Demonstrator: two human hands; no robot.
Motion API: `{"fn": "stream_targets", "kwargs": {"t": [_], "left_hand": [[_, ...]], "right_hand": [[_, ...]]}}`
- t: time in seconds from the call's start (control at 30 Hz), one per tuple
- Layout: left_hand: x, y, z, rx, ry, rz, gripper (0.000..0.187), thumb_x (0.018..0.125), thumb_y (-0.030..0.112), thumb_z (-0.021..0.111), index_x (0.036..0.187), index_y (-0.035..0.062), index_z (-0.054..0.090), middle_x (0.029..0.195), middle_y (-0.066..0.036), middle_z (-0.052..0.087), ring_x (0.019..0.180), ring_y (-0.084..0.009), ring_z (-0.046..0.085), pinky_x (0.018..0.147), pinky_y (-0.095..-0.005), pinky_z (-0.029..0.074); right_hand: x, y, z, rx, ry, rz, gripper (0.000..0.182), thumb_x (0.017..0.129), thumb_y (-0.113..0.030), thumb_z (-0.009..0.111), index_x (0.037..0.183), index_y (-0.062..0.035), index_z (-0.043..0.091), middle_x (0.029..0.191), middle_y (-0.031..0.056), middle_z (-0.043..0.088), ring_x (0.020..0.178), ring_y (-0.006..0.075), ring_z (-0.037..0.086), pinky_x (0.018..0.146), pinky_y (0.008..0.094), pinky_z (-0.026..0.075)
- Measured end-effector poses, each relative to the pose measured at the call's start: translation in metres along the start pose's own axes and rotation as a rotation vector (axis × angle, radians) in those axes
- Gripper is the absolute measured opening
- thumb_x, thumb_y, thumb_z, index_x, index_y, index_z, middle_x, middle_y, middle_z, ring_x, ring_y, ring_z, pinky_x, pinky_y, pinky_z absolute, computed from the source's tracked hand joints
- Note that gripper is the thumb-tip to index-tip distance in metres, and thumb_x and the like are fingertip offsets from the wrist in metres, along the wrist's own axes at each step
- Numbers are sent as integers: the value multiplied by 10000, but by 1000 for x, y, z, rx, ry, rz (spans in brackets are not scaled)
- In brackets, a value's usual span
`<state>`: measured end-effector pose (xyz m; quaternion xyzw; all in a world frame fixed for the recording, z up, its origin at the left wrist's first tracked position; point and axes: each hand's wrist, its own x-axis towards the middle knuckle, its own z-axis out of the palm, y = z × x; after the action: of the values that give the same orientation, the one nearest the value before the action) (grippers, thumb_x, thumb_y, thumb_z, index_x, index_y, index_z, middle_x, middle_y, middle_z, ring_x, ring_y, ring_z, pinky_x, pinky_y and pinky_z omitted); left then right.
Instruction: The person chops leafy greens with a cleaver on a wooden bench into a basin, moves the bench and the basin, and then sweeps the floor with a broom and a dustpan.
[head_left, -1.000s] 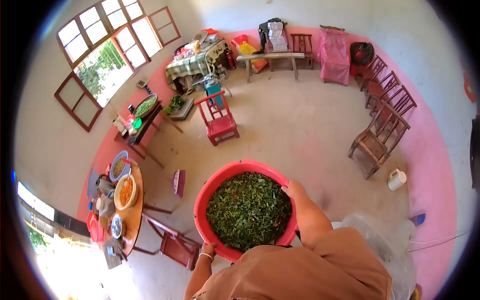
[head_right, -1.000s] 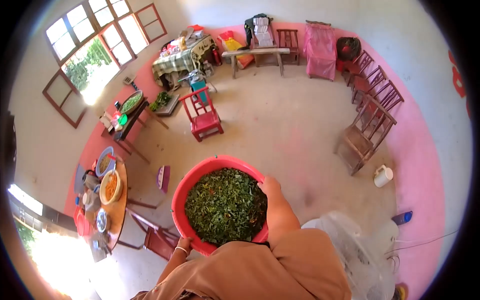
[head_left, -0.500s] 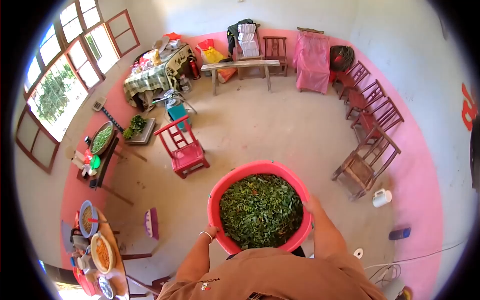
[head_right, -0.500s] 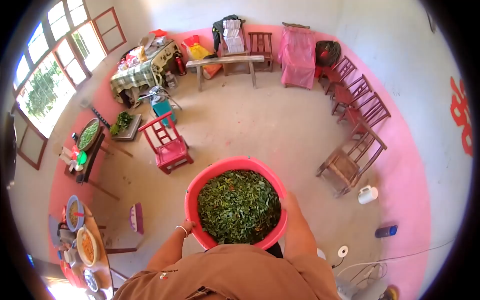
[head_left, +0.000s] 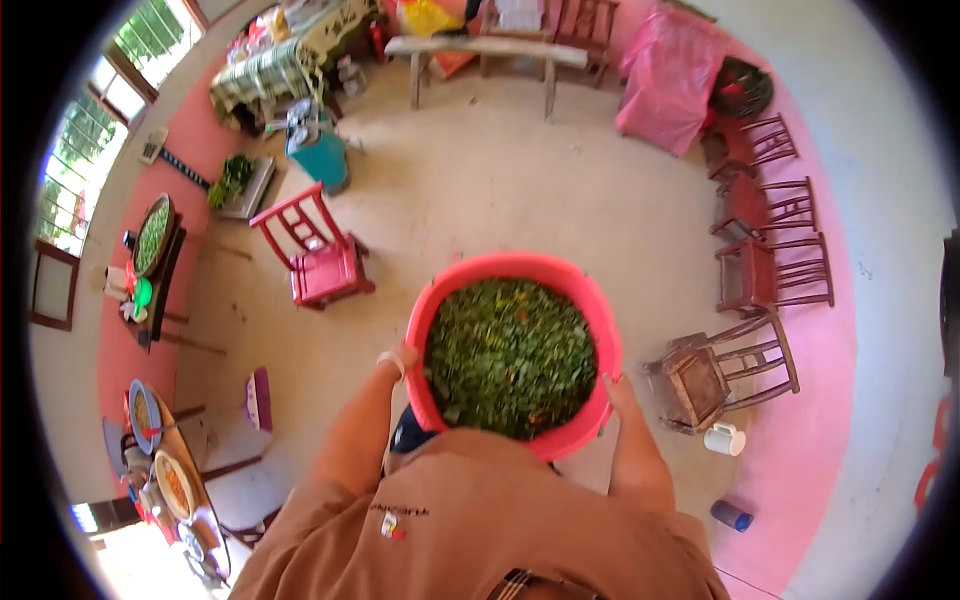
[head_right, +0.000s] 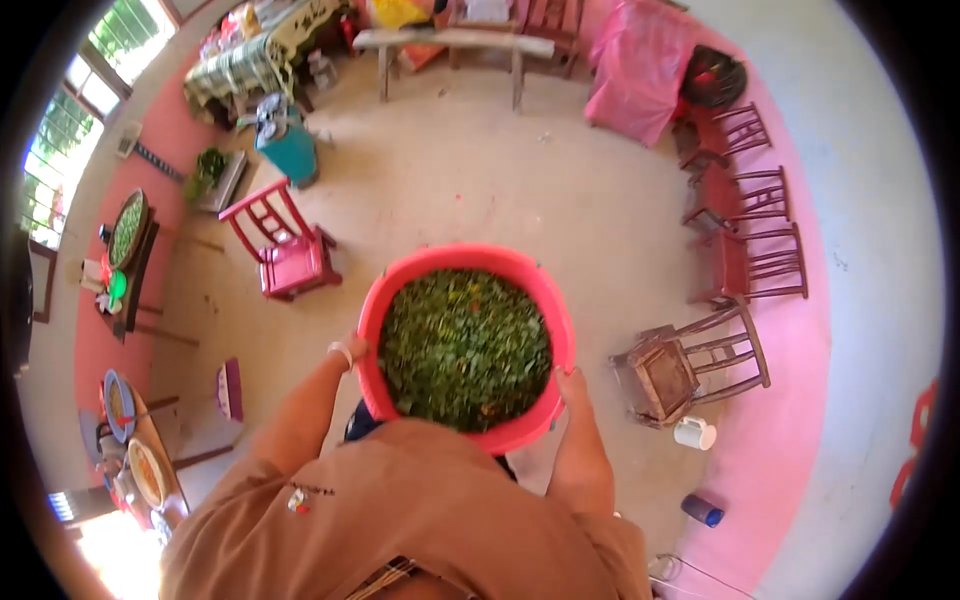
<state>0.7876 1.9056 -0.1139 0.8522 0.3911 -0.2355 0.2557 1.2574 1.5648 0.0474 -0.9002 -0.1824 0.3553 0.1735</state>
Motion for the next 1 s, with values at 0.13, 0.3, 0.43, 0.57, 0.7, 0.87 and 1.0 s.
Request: {"fn": "stream_targets", "kwargs": {"t": [0.13,0.3,0.43,0.57,0.7,0.87,1.0], "left_hand": [[-35,116,-156,-692,53,-466,501,724,168,588,1178,-24,505,1120,-272,574,1066,-403,550,911,-415,442],[-15,102,-194,-755,-85,-369,612,708,173,622,1248,-36,425,1172,-258,546,1099,-369,531,904,-405,441],[105,52,-192,-881,-38,-380,611,729,134,539,1297,-33,388,1182,-285,530,1104,-387,525,929,-405,427],[193,53,-171,-537,-218,-290,490,749,188,588,1180,-34,526,1091,-230,599,1007,-339,592,874,-411,464],[187,57,-186,-381,-348,43,443,768,276,641,1093,-23,601,940,-174,647,834,-275,638,826,-395,489],[188,103,-155,-1087,-327,-714,677,777,325,684,1280,-16,386,1083,-184,599,901,-243,626,851,-369,478],[284,131,111,-774,256,-691,580,803,510,509,1178,67,489,1246,-209,477,1203,-311,416,1016,-338,300]], "right_hand": [[36,-13,-16,19,25,-121,387,770,-260,627,1016,32,563,961,254,626,924,372,612,800,414,474],[-29,-81,-44,92,45,-35,366,727,-193,642,1039,-8,588,941,209,642,890,319,630,795,400,484],[74,-149,-73,-125,24,-12,322,736,-186,639,1012,-20,624,848,156,665,742,264,663,661,368,536],[150,-242,-122,-216,-109,48,297,751,-200,637,992,-28,638,838,151,667,696,242,666,578,347,545],[269,-276,-131,-316,-237,37,291,753,-203,631,986,-28,637,824,153,665,692,247,666,588,354,543],[393,-290,-97,-441,-211,-224,280,752,-194,626,979,-31,635,864,172,665,813,315,650,737,397,517],[492,-299,-67,-581,-290,-303,369,740,-203,662,1043,-28,545,989,200,625,947,333,607,830,419,474]]}}
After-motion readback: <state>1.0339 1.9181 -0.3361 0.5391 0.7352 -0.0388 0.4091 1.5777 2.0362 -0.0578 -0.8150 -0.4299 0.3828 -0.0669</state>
